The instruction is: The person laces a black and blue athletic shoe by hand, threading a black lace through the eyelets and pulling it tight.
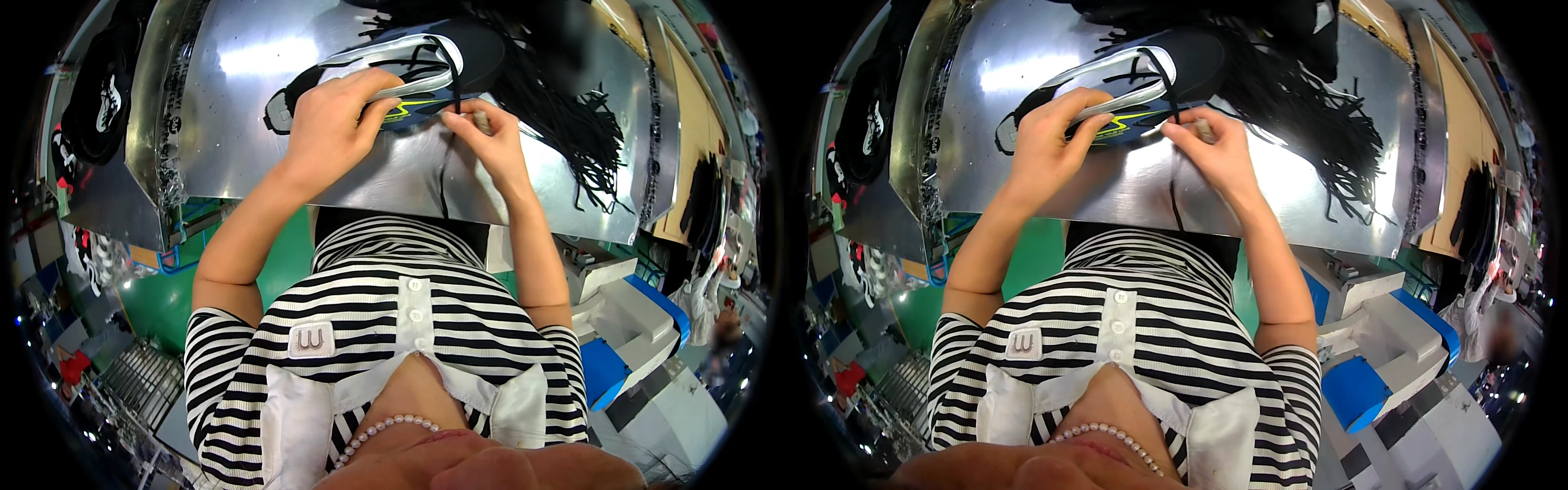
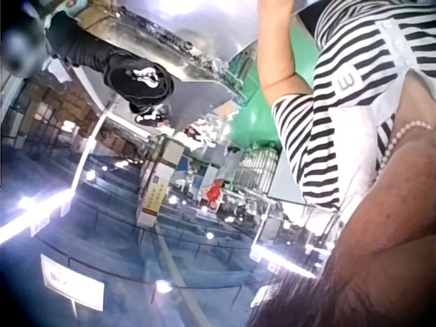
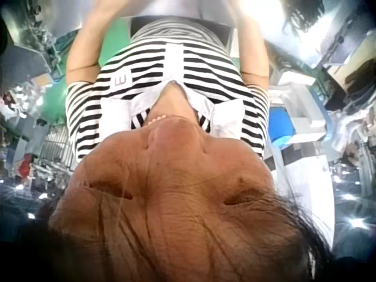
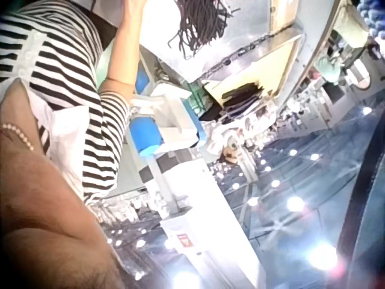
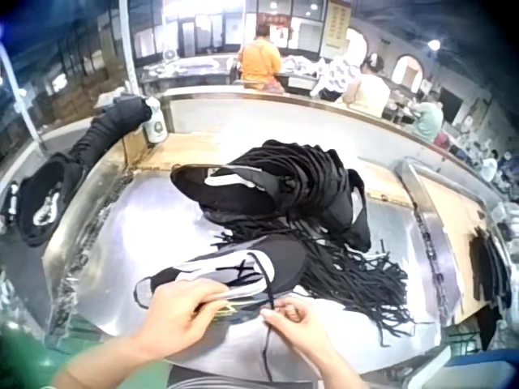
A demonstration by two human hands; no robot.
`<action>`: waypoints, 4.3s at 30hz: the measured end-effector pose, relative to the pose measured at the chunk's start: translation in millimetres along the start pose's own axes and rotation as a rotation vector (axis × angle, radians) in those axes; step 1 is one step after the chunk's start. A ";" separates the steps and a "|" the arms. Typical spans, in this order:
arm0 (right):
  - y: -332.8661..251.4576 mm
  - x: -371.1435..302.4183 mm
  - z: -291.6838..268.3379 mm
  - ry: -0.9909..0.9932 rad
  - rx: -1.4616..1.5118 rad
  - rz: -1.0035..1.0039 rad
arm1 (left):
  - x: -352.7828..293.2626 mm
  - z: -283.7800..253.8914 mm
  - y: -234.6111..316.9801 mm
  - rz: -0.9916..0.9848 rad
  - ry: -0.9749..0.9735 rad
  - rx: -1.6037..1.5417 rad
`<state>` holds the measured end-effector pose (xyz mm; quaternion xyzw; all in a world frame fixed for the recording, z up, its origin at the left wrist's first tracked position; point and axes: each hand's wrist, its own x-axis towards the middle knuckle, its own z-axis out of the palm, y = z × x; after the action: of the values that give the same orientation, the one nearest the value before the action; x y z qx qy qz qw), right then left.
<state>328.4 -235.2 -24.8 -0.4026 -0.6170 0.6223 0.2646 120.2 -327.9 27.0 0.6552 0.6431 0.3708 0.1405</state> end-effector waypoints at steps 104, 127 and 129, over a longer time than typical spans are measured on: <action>19.9 -15.5 -5.2 0.338 -0.158 -0.009 | -11.3 40.9 -44.5 -0.616 -0.379 -0.540; 39.1 -10.9 -33.0 0.312 0.158 0.024 | -31.7 -119.5 -130.3 -0.301 0.535 0.406; 44.8 -7.8 -32.8 0.322 0.102 0.001 | -19.3 -83.4 -87.4 -0.253 0.409 0.168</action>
<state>367.3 -227.8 -64.6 -0.4835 -0.5340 0.5804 0.3798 2.0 -358.9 20.5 0.4903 0.7634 0.4205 -0.0023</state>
